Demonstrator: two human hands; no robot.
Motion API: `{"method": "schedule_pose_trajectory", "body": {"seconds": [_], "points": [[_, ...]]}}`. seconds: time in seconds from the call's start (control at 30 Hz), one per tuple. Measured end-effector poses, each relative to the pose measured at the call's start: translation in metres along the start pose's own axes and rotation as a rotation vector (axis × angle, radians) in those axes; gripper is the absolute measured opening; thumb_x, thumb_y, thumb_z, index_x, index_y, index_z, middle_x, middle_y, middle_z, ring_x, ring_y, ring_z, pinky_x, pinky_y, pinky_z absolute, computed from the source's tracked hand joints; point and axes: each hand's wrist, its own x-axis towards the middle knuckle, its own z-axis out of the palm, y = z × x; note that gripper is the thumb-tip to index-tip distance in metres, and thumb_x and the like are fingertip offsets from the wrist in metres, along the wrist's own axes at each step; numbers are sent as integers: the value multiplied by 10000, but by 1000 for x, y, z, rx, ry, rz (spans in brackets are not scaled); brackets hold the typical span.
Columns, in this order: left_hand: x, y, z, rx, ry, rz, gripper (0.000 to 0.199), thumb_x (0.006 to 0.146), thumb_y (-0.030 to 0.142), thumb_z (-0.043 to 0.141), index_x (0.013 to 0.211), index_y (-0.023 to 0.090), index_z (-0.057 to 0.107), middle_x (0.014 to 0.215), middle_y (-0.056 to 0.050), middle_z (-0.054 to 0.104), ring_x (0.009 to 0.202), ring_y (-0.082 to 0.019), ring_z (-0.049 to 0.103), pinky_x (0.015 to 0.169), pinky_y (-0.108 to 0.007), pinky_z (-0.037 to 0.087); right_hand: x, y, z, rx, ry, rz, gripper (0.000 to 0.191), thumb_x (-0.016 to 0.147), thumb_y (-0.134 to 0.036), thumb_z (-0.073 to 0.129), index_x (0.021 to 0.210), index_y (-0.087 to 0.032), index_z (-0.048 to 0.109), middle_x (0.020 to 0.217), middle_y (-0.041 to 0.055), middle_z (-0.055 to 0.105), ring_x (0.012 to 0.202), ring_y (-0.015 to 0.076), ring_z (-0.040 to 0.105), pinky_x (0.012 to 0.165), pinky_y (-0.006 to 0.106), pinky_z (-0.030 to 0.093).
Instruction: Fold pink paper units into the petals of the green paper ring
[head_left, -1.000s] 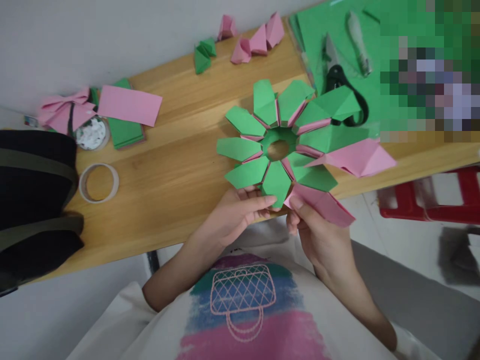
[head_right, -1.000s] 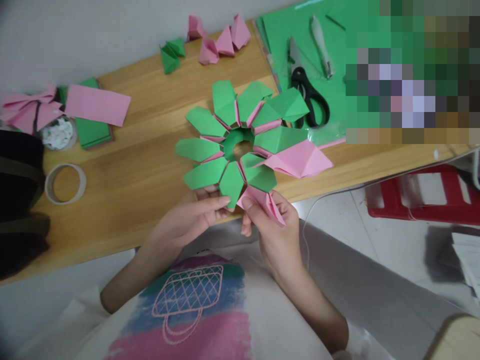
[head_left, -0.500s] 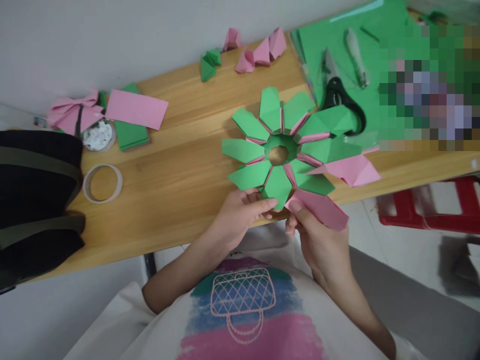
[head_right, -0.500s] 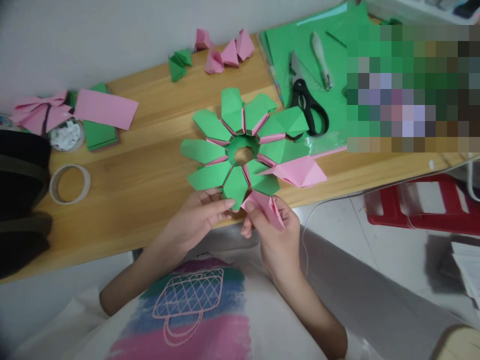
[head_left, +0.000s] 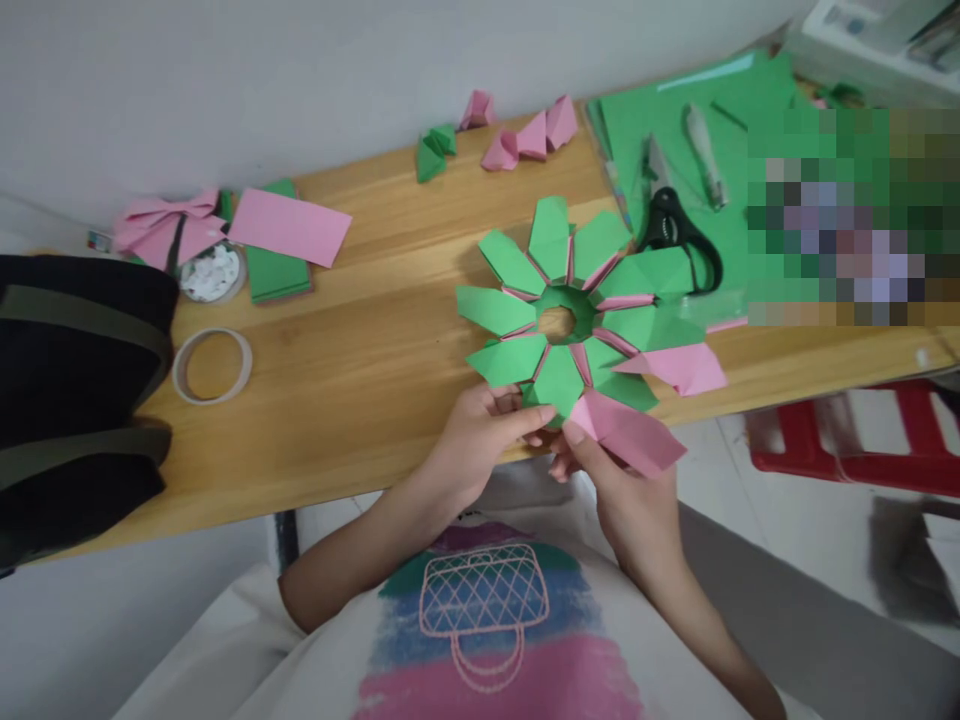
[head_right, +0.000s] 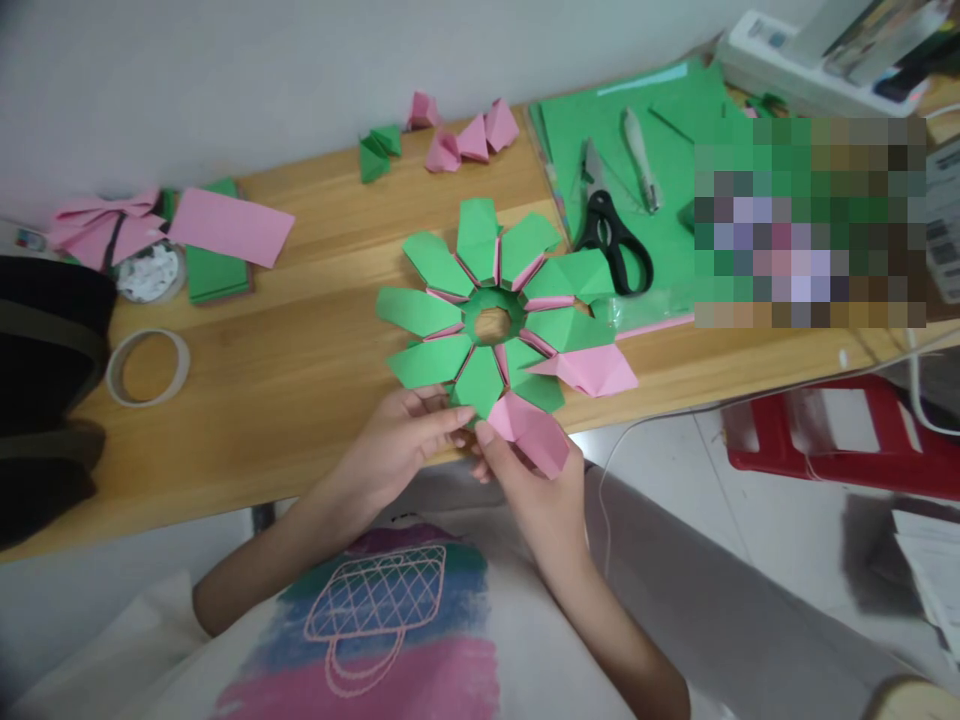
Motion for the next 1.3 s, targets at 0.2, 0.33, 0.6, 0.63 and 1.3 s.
{"method": "schedule_pose_trajectory", "body": {"seconds": [0.2, 0.33, 0.6, 0.63, 1.3], "points": [[1, -1, -1, 29, 91, 14, 172, 649, 254, 764, 713, 146, 646, 678, 1, 641, 625, -99, 598, 585, -209, 459, -2, -6, 1, -295, 146, -130, 420, 827, -419, 616, 503, -198, 466, 443, -41, 473, 439, 93, 449, 449, 241, 389], [1, -2, -2, 45, 79, 12, 158, 664, 257, 758, 717, 148, 657, 682, -3, 658, 641, -112, 626, 595, -215, 469, -2, -3, 5, -234, 162, -149, 405, 843, -376, 594, 503, -199, 460, 443, -44, 466, 437, 90, 443, 458, 243, 371], [1, -3, 1, 80, 112, -7, 193, 643, 266, 777, 760, 138, 692, 695, -23, 692, 628, -129, 629, 599, -248, 492, 1, -1, 16, -178, 208, -171, 421, 850, -397, 593, 509, -206, 437, 448, -50, 442, 441, 95, 434, 477, 258, 368], [1, -3, 1, 75, 111, -2, 200, 639, 268, 782, 759, 136, 692, 692, -23, 691, 622, -126, 624, 595, -248, 492, 1, -1, 16, -198, 217, -174, 417, 851, -408, 592, 518, -205, 446, 455, -48, 446, 446, 97, 436, 475, 259, 367], [0, -3, -1, 68, 86, -50, 293, 681, 301, 777, 912, 147, 681, 914, -76, 764, 752, -203, 741, 584, -233, 542, 2, 11, 9, -428, 415, -287, 379, 883, -349, 569, 557, -205, 441, 495, -62, 419, 491, 91, 416, 503, 255, 331]]}}
